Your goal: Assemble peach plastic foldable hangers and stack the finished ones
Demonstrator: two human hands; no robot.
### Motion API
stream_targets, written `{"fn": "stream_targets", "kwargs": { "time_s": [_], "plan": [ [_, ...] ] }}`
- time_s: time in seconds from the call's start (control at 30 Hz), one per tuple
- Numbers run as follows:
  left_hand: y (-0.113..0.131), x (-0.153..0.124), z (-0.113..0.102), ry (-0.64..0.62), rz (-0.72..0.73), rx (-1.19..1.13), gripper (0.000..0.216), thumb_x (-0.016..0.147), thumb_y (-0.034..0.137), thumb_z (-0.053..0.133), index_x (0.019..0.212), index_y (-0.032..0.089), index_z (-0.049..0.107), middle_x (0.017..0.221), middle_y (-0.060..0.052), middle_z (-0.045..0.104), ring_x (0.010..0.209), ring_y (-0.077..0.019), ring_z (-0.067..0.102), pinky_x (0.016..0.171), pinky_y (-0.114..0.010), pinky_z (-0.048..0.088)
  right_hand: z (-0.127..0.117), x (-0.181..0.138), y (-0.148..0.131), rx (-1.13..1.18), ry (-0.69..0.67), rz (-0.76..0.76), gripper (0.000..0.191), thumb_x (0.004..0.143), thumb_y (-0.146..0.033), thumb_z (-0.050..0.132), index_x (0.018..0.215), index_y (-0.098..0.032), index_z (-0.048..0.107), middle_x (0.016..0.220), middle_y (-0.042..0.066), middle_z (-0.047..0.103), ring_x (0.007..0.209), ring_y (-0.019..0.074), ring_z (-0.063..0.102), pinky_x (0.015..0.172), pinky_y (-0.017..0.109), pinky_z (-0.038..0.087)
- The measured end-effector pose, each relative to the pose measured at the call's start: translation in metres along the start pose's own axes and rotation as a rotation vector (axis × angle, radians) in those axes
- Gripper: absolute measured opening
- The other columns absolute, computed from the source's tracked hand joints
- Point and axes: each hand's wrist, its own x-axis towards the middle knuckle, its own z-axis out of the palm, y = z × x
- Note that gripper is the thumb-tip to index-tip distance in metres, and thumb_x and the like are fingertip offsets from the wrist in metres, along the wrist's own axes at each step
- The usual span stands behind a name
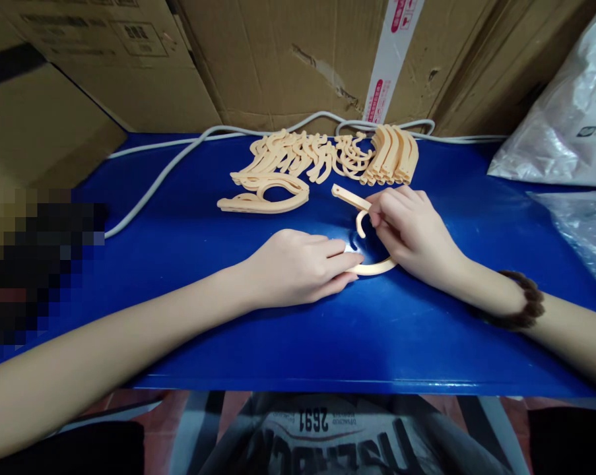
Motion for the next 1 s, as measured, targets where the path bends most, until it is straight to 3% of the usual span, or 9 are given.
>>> {"fn": "stream_targets", "kwargs": {
  "time_s": [0.27, 0.6, 0.77, 1.0],
  "plan": [
    [0.0009, -0.0011, 0.0017, -0.009, -0.009, -0.036, 0.025, 0.100, 0.035, 0.048, 0.102, 0.022, 0.070, 0.074, 0.005, 0.068, 0.064, -0.0117, 0.067, 0.051, -0.029, 0.037, 0.0009, -0.0006, 0.0010, 0.031, 0.000, 0.026, 0.015, 0.089, -0.010, 0.042, 0.085, -0.024, 0.042, 0.098, 0.005, 0.066, 0.086, 0.0234, 0.055, 0.076, 0.037, 0.036],
    [-0.0015, 0.0023, -0.0010, -0.030, 0.007, -0.024, 0.026, 0.100, 0.032, 0.048, 0.093, 0.019, 0.069, 0.088, -0.002, 0.067, 0.082, -0.0165, 0.060, 0.062, -0.029, 0.041, 0.0024, -0.0010, 0.0020, 0.027, -0.028, 0.012, 0.014, 0.089, -0.009, 0.045, 0.085, -0.023, 0.044, 0.093, 0.003, 0.066, 0.084, 0.0218, 0.053, 0.074, 0.035, 0.035],
    [-0.0021, 0.0021, 0.0002, -0.022, 0.014, -0.024, 0.025, 0.100, 0.031, 0.048, 0.094, 0.018, 0.069, 0.090, -0.003, 0.067, 0.082, -0.0172, 0.057, 0.063, -0.029, 0.041, 0.0027, -0.0003, 0.0019, 0.009, -0.034, 0.004, 0.013, 0.089, -0.010, 0.045, 0.085, -0.023, 0.045, 0.087, 0.003, 0.064, 0.081, 0.0215, 0.052, 0.072, 0.035, 0.033],
    [-0.0022, 0.0027, 0.0033, -0.014, 0.026, -0.026, 0.024, 0.100, 0.031, 0.049, 0.097, 0.018, 0.070, 0.094, -0.003, 0.069, 0.083, -0.0179, 0.059, 0.066, -0.029, 0.042, 0.0025, 0.0001, 0.0021, 0.006, -0.034, 0.006, 0.006, 0.091, -0.016, 0.049, 0.088, -0.022, 0.049, 0.094, 0.004, 0.066, 0.086, 0.0218, 0.055, 0.075, 0.035, 0.034]
  ]
}}
